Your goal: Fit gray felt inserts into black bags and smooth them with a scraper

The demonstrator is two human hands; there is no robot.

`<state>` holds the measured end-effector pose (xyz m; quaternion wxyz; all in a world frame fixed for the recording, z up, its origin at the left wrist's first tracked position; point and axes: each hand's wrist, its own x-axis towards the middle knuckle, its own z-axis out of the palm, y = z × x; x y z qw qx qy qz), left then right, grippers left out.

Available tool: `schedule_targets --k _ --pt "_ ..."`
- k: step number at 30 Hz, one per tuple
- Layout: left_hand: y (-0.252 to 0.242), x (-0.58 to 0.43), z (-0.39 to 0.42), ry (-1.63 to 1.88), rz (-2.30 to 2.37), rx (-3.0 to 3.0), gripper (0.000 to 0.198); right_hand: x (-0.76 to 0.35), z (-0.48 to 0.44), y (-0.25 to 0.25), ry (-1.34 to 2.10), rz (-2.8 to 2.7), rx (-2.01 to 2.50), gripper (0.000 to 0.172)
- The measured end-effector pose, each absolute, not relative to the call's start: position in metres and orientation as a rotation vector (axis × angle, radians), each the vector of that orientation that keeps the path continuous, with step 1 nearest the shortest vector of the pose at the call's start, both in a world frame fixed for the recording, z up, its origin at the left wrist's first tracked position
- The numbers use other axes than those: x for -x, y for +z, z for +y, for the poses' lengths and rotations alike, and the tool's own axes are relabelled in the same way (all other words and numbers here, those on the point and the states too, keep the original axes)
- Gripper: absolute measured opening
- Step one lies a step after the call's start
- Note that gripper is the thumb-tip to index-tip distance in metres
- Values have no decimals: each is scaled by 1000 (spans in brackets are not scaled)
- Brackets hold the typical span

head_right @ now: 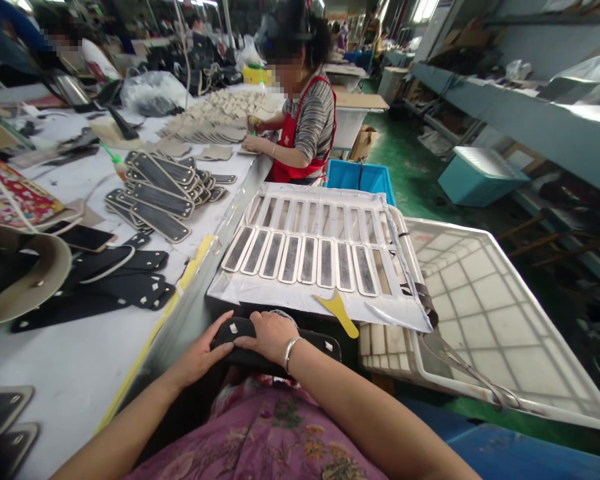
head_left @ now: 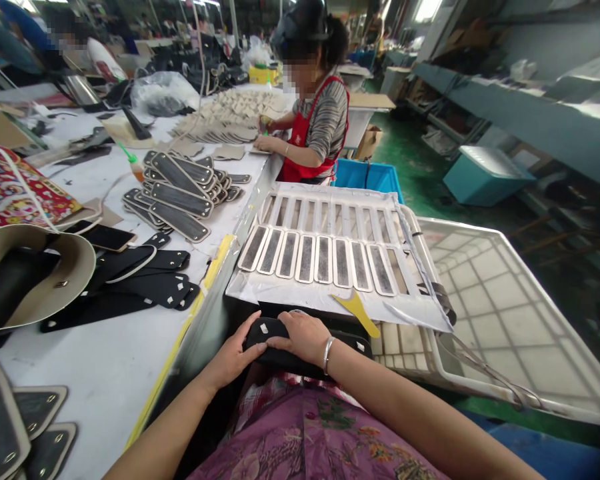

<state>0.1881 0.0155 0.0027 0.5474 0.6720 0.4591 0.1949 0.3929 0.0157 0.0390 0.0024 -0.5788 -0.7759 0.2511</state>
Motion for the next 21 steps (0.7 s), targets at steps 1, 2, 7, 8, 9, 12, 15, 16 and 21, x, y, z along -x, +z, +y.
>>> schedule_targets --k 1,2,7,8,9,12,15,16,21 --pt "3 -189 14 470 1060 -1567 63 -395 16 38 797 -2435 1795 56" --pt "3 -189 12 483 1031 -1541 62 -397 15 37 804 -2430 1776 55" --pt "5 -196 4 570 1104 -1418 52 -419 11 35 852 -2370 1762 48" --pt "6 -197 4 576 1134 -1399 50 -426 9 36 852 -2364 1777 47" --pt "6 -198 4 580 1158 -1394 48 -434 6 37 847 -2363 1794 46" --pt "8 -200 9 573 1202 -1474 46 -462 -7 41 819 -2353 1854 44" --pt "7 -202 14 556 1240 -1594 44 -492 -22 44 811 -2278 1928 44" --pt "6 -202 16 559 1252 -1618 44 -502 -27 44 825 -2232 1961 47" --pt "4 -205 16 584 1262 -1552 42 -534 -59 37 990 -1801 1988 65"
